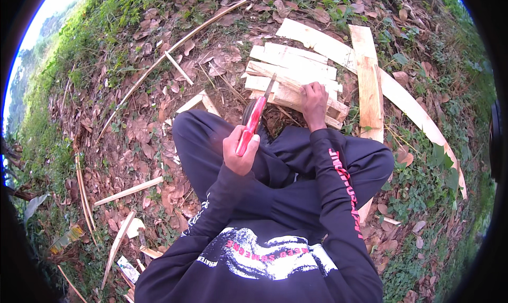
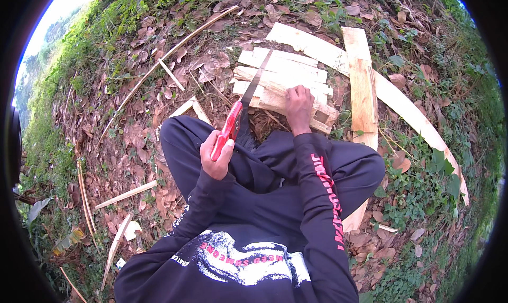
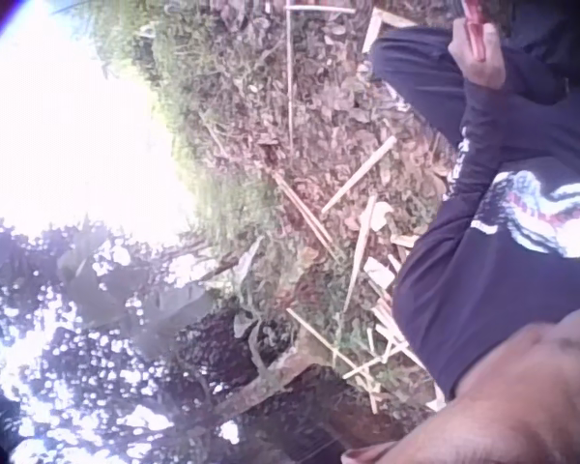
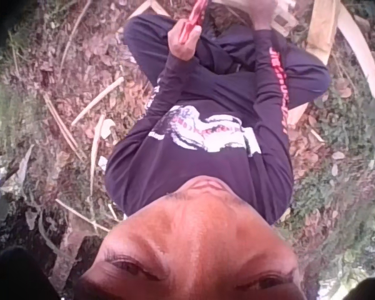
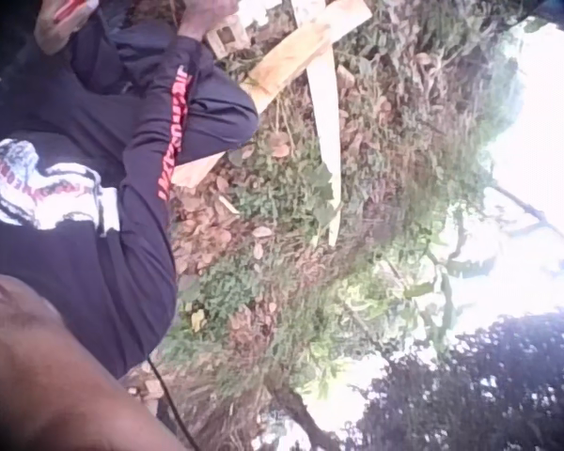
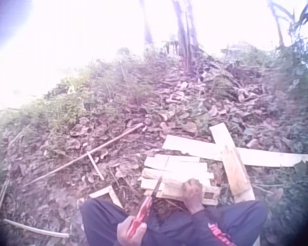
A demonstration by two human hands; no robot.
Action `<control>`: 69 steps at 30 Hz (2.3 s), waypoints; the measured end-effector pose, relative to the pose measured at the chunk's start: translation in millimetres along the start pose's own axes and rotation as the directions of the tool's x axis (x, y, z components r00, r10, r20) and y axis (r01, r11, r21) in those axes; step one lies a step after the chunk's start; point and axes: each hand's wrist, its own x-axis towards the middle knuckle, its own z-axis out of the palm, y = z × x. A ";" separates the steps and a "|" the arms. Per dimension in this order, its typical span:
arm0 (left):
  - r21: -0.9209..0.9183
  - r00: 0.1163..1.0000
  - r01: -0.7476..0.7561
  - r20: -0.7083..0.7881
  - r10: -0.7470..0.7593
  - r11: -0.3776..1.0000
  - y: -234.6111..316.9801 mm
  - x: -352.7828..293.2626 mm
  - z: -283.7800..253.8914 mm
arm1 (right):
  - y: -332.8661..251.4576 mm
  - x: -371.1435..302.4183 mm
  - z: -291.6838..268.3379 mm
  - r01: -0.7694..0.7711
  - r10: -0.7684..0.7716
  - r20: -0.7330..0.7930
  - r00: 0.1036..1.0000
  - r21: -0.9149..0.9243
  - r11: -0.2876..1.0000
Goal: The person sits on the ground and uses a red hand saw to cut a piece of light-colored wood into smaller sections. They hold the wood with one hand and saw with the other, then inspect the cut pieces.
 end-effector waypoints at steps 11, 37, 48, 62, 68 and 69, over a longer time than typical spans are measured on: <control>0.001 0.997 0.012 0.079 -0.012 1.000 -28.4 21.1 -7.1 | -16.9 17.8 39.9 -0.118 0.125 0.021 0.992 -0.209 0.971; 0.139 0.991 0.032 0.125 -0.050 0.990 -6.9 23.4 -18.0 | -27.6 60.4 34.7 -0.538 0.585 0.240 0.775 -0.237 0.809; 0.111 0.990 0.086 0.102 -0.098 0.990 -1.6 17.6 -20.2 | -30.2 32.8 55.9 -0.324 0.339 -0.021 0.940 -0.359 0.875; 0.084 0.991 0.062 0.112 -0.072 0.995 -8.1 26.0 -3.5 | -29.1 59.2 58.8 -0.410 0.507 0.151 0.849 -0.418 0.811; 0.104 0.991 0.054 0.118 -0.066 0.993 -12.3 31.3 -2.0 | -31.6 57.8 60.5 -0.424 0.514 0.116 0.850 -0.428 0.798; 0.102 0.990 0.037 0.133 -0.050 0.994 -13.4 32.0 -2.8 | -32.1 58.1 59.7 -0.426 0.517 0.123 0.847 -0.425 0.799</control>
